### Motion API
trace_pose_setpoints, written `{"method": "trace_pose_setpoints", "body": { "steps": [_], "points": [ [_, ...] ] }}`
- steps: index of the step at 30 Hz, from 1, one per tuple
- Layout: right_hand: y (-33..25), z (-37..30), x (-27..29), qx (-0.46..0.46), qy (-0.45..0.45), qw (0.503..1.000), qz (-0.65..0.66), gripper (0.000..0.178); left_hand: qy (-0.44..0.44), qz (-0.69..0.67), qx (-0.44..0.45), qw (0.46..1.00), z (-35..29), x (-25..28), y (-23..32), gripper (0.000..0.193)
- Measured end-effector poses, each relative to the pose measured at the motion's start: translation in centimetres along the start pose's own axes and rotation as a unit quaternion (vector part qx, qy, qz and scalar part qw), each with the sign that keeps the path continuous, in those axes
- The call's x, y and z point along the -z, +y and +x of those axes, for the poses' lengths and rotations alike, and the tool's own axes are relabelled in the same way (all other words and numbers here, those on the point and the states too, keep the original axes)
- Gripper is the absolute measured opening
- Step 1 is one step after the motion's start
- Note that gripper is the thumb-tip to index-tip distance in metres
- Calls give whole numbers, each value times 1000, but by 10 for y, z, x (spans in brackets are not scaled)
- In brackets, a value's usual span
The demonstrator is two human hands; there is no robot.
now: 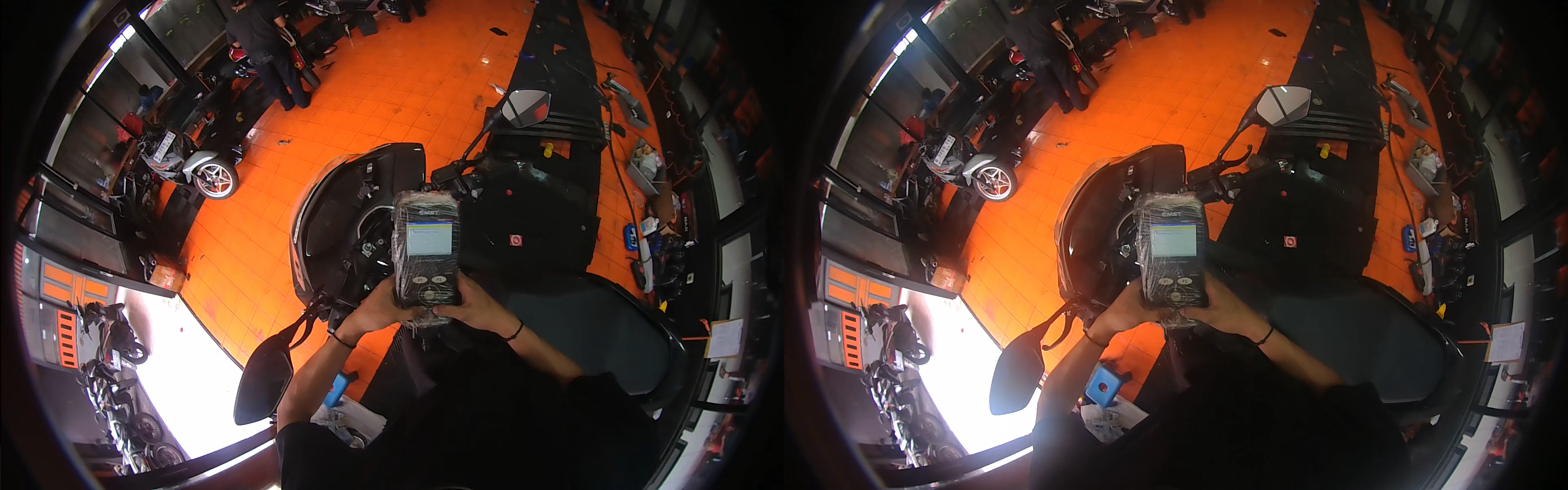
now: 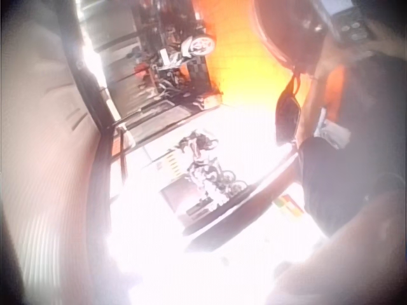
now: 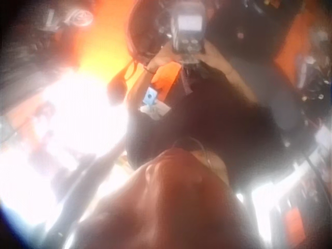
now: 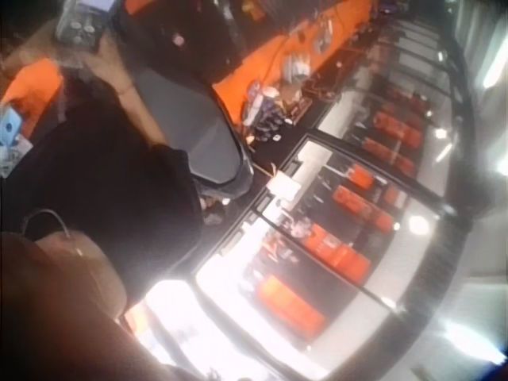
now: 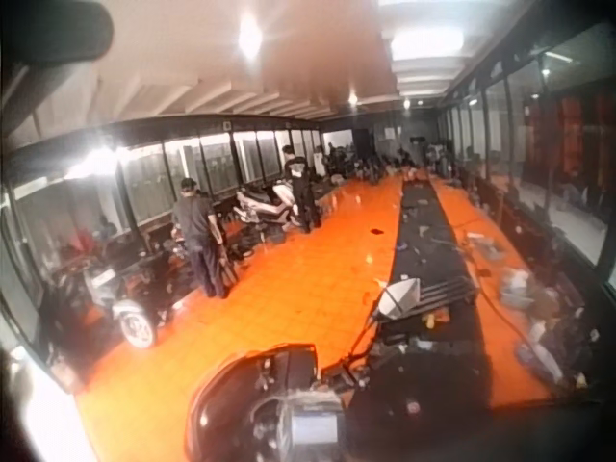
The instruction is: The person holds a diagnostic scanner, operates the screen and buttons to run checks, and interacts with the motorcycle handlebars and controls while the scanner is connected.
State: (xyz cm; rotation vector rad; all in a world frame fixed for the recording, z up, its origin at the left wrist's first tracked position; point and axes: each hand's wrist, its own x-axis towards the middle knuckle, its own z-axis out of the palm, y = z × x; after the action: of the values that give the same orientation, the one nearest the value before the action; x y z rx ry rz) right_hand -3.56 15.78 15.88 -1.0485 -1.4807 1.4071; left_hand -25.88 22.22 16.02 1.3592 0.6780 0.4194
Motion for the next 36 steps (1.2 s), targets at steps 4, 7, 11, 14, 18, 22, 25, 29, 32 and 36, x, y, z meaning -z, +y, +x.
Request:
{"method": "trace_pose_setpoints", "body": {
  "steps": [4, 7, 11, 14, 18, 22, 25, 29, 32, 36],
  "points": [
    [7, -2, 1, -1, 1, 1000, 9, 75, -4, 1, 11, 1000, 1, -2, 6, 65],
    [15, -2, 2, 20, 7, 1000, -13, 77, 1, -6, 45, 999, 1, -2, 10, 63],
    [17, -2, 1, 30, 14, 999, -36, 77, -15, 3, 39, 999, 3, 3, 0, 62],
    [11, -1, -1, 24, 23, 999, -27, 75, -9, -16, 37, 999, 1, 2, -4, 61],
    [14, -1, -5, 15, 35, 999, -3, 73, -14, -10, 67, 998, 1, 3, -3, 61],
    [26, -1, -5, 13, 37, 999, -7, 73, -17, -9, 63, 998, 3, 4, -5, 61],
    [26, -4, -3, 13, 36, 999, -26, 74, -16, -6, 43, 999, 4, 1, -3, 60],
    [15, -3, -6, 11, 37, 999, -37, 77, -17, -4, 61, 998, 0, 4, -2, 61],
    [15, -5, -8, 13, 47, 998, -46, 75, -21, -12, 52, 998, 0, 4, -3, 62],
    [17, -4, -9, 2, 38, 999, 17, 71, -12, -6, 61, 998, 1, 2, 0, 63]
  ]
}}
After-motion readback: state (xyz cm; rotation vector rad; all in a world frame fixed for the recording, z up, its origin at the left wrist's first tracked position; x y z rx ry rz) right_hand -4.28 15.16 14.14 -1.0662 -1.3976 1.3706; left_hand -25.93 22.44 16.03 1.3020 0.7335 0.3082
